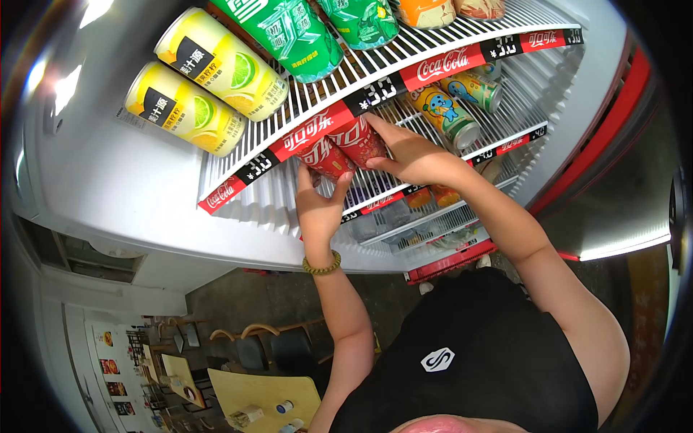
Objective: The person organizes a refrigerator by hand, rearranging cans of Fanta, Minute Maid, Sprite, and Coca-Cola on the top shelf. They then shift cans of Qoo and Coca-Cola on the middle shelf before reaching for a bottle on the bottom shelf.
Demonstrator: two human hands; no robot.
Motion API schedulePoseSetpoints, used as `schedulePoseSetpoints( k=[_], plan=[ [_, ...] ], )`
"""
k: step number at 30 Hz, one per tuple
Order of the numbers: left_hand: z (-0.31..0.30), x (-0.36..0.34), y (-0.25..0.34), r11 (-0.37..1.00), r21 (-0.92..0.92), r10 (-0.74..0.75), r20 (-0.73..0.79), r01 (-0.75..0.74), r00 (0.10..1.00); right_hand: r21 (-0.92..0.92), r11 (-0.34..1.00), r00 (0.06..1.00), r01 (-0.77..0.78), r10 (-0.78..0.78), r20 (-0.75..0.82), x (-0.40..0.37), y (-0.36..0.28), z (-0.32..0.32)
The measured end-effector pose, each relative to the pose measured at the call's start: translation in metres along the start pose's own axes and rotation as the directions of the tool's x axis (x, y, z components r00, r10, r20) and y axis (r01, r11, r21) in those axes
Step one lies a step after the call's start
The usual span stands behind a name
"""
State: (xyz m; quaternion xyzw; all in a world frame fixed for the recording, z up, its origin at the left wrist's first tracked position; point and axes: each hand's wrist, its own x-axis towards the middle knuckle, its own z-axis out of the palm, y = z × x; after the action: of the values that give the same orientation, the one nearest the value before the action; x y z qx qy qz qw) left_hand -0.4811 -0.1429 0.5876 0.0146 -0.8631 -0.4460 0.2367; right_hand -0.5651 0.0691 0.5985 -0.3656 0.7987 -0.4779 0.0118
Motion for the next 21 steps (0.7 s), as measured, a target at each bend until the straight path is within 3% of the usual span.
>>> schedulePoseSetpoints(
  k=[5, 7, 9, 11, 12, 14, 17, 19, 21],
  plan=[
    [-0.001, -0.003, -0.011, 0.999, 0.05, -0.001, 0.016, 0.0, 1.0, -0.044, 0.998, 0.997, 0.054, -0.056, -0.051, -0.003, 0.004, 0.0],
    [0.001, -0.004, -0.02, 0.991, -0.116, -0.06, 0.0, 0.06, 0.998, 0.076, 0.993, 0.996, -0.093, 0.093, -0.001, -0.004, -0.003, -0.005],
    [0.003, -0.001, -0.015, 0.995, -0.103, 0.001, -0.021, -0.003, 1.0, 0.038, 0.994, 0.995, -0.102, 0.102, 0.0, -0.004, 0.006, 0.002],
    [0.003, 0.002, -0.014, 0.994, -0.089, 0.064, -0.041, -0.067, 0.997, -0.152, 0.982, 0.977, 0.112, -0.137, -0.164, -0.006, 0.008, 0.009],
    [0.001, 0.004, -0.015, 0.995, -0.088, 0.045, -0.028, -0.047, 0.999, -0.152, 0.982, 0.977, 0.113, -0.138, -0.161, -0.005, 0.006, 0.008],
    [0.001, 0.005, -0.014, 0.996, -0.087, 0.021, -0.018, -0.022, 1.0, -0.023, 1.0, 1.0, -0.021, 0.021, 0.014, -0.004, 0.001, 0.001],
    [-0.001, 0.003, -0.012, 0.992, -0.127, -0.003, -0.011, 0.001, 1.0, -0.029, 0.999, 0.999, -0.034, 0.035, 0.022, -0.003, 0.003, 0.001],
    [-0.001, 0.0, -0.012, 0.961, -0.275, -0.011, 0.018, 0.015, 1.0, -0.04, 0.997, 0.998, -0.061, 0.062, 0.025, -0.005, 0.0, -0.001],
    [-0.001, 0.001, -0.009, 0.98, -0.199, 0.007, 0.031, -0.001, 0.999, -0.07, 0.997, 0.999, -0.033, 0.032, -0.004, -0.006, 0.003, 0.001]
  ],
)
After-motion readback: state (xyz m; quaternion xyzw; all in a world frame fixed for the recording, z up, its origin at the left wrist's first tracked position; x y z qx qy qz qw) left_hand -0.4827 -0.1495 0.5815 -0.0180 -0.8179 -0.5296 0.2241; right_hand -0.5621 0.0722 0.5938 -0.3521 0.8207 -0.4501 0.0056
